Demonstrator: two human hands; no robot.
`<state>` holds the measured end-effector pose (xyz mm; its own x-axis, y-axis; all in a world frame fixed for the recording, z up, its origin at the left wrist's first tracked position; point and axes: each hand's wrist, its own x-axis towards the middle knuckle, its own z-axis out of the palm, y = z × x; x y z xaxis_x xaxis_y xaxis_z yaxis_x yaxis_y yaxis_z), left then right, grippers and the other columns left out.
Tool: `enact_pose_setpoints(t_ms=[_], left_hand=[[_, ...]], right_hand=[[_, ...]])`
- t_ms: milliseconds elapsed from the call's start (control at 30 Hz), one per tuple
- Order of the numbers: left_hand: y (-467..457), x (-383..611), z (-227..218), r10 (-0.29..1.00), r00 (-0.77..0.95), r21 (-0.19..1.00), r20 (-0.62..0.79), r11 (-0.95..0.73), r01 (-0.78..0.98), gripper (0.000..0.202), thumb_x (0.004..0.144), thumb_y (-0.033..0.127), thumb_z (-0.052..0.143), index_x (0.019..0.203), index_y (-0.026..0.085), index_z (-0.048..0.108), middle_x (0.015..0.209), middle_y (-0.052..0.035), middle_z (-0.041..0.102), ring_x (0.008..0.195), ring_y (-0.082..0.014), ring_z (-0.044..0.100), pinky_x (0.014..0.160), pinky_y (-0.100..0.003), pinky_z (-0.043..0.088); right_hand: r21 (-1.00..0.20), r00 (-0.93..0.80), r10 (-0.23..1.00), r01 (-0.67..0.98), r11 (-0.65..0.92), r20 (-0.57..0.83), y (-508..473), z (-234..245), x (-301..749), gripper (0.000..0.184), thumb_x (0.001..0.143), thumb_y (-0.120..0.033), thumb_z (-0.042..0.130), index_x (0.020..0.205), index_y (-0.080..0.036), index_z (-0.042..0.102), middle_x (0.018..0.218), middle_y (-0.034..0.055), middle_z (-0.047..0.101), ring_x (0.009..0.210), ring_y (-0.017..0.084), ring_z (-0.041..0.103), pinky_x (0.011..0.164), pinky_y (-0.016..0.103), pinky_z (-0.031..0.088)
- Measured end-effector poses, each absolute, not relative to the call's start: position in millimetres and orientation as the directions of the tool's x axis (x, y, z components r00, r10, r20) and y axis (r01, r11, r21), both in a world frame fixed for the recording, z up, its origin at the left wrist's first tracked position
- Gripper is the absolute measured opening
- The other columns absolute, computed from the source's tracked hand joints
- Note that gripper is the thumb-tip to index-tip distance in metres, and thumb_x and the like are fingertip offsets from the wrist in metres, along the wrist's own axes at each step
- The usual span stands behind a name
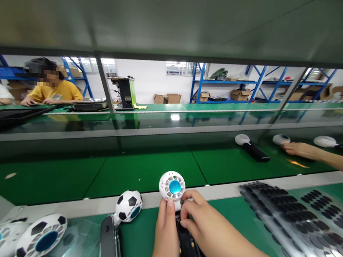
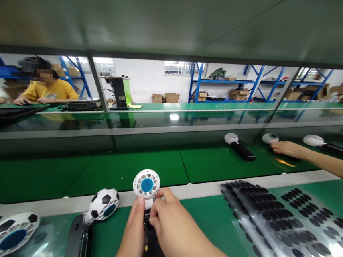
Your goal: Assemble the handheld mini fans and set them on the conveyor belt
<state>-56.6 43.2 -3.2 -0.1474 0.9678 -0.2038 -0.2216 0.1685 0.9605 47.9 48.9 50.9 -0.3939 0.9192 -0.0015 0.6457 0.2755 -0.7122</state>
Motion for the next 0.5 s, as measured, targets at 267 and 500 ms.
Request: enact_pose_setpoints(t_ms=[267, 500], left_hand=[[44.6, -54.4, -11.1, 0.967, -0.172, 0.945, -0.189, 0.131, -0.301, 0.048, 0.078, 0.056, 0.039, 0.103, 0.016, 0.051, 0.121, -0.0097, 0.053, 0.113, -0.0234, 0.045, 0.092, -0.03, 0.034], [40.1, -56.3, -9.2, 0.963, -0.171, 0.919, -0.21, 0.135, -0.369, 0.046, 0.075, 0.055, 0.045, 0.094, 0.015, 0.057, 0.105, -0.0104, 0.063, 0.106, -0.0255, 0.051, 0.089, -0.035, 0.039]], right_hand=[[-0.75, -0.323, 0.943, 0.603, 0.272, 0.082, 43.1, 30.7, 49.9, 0.016, 0.073, -0.008, 0.045, 0.073, -0.023, 0.05, 0.112, 0.0, 0.048, 0.098, 0.017, 0.05, 0.08, 0.029, 0.04], [-0.925, -0.318, 0.928, 0.374, -0.067, -0.196, 40.9, 21.3, 53.6, 0.046, 0.074, -0.024, 0.051, 0.118, -0.023, 0.042, 0.112, 0.0056, 0.055, 0.104, 0.02, 0.051, 0.09, 0.033, 0.038]])
